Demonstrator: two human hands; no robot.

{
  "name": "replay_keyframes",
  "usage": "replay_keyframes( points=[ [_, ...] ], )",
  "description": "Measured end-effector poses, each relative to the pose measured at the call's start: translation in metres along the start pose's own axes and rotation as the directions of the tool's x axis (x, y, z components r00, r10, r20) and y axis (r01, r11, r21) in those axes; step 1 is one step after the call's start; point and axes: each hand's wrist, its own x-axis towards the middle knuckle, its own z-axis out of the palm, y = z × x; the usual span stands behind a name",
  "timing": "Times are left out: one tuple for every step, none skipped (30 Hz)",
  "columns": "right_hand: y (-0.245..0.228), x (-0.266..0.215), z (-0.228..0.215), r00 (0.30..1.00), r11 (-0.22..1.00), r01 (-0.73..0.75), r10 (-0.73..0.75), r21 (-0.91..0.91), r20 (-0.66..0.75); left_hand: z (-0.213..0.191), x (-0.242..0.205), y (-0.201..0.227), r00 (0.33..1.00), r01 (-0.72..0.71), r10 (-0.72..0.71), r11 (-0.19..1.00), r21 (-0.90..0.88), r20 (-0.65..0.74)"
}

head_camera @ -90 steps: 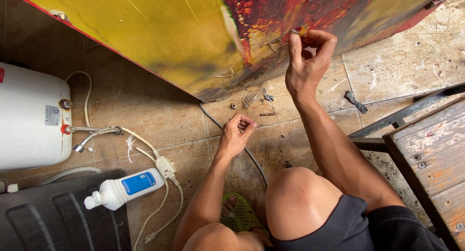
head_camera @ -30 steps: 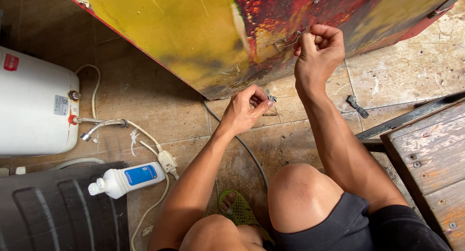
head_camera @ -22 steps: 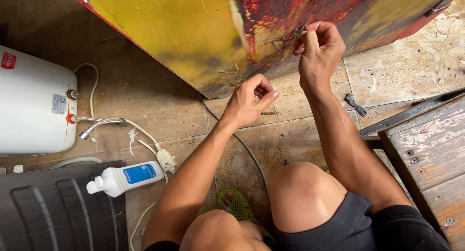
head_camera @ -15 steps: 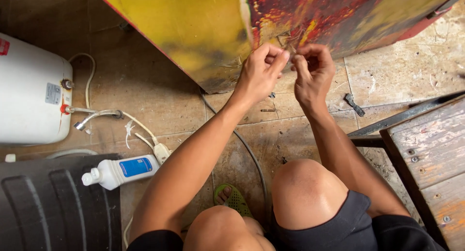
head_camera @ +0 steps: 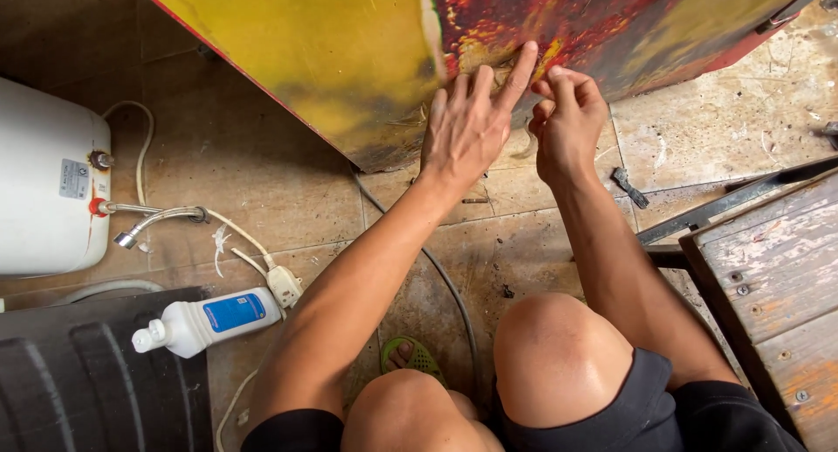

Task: Scraping residue and stickers off a large metal cooler surface using a small tool and fingers, followed by cleaning with a cloth.

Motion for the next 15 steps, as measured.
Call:
replay_keyframes(
  points=[
    [-0.006,0.001,0.005,1.0,1.0,-0.001,0.001,0.0,-0.001,-0.007,0.003,0.0,1.0,0.0,0.0,1.0,-0.001,0.001],
    [-0.011,0.001,0.009,0.993,0.991,-0.116,0.116,0.069,0.006,-0.014,0.007,0.001,0.999,-0.026,0.023,0.998,0.059,0.05],
    [-0.017,0.001,0.013,0.973,0.964,-0.23,0.229,0.136,0.019,-0.021,0.01,0.002,0.994,-0.055,0.043,0.992,0.116,0.1],
    [-0.013,0.007,0.012,0.973,0.964,-0.231,0.231,0.135,0.017,-0.023,0.009,0.002,0.994,-0.055,0.043,0.992,0.115,0.103],
    [-0.01,0.013,0.012,0.969,0.951,-0.246,0.246,0.189,0.024,-0.024,0.01,0.001,0.994,-0.04,0.031,0.996,0.085,0.105],
    [-0.006,0.02,0.012,0.965,0.935,-0.26,0.26,0.243,0.032,-0.025,0.011,0.0,0.994,-0.024,0.018,0.998,0.056,0.107],
    [-0.004,0.022,0.013,0.965,0.934,-0.259,0.261,0.245,0.026,-0.028,0.011,0.0,0.994,-0.028,0.022,0.998,0.053,0.11],
    [-0.002,0.023,0.014,0.96,0.91,-0.272,0.279,0.314,0.024,-0.032,0.011,-0.001,0.995,-0.039,0.033,0.997,0.071,0.09],
    [0.001,0.024,0.015,0.954,0.88,-0.285,0.299,0.38,0.023,-0.035,0.01,-0.002,0.997,-0.049,0.043,0.995,0.088,0.072],
    [0.004,0.029,0.01,0.953,0.88,-0.285,0.301,0.381,0.017,-0.037,0.01,-0.001,0.996,-0.052,0.046,0.995,0.085,0.077],
    [0.007,0.034,0.007,0.934,0.84,-0.348,0.351,0.416,0.074,-0.04,0.011,-0.002,0.998,-0.062,0.059,0.992,0.11,0.034],
    [0.01,0.039,0.003,0.909,0.795,-0.411,0.395,0.446,0.132,-0.044,0.011,-0.003,0.997,-0.071,0.073,0.988,0.135,-0.009],
    [0.012,0.041,0.001,0.909,0.796,-0.41,0.395,0.445,0.131,-0.042,0.011,-0.003,0.997,-0.07,0.072,0.989,0.133,-0.009],
    [0.014,0.043,-0.001,0.907,0.782,-0.417,0.394,0.464,0.151,-0.041,0.011,-0.003,0.998,-0.069,0.069,0.992,0.104,0.007],
    [0.017,0.044,-0.002,0.903,0.766,-0.425,0.393,0.483,0.172,-0.041,0.01,-0.004,0.997,-0.069,0.067,0.995,0.077,0.024]
  ],
)
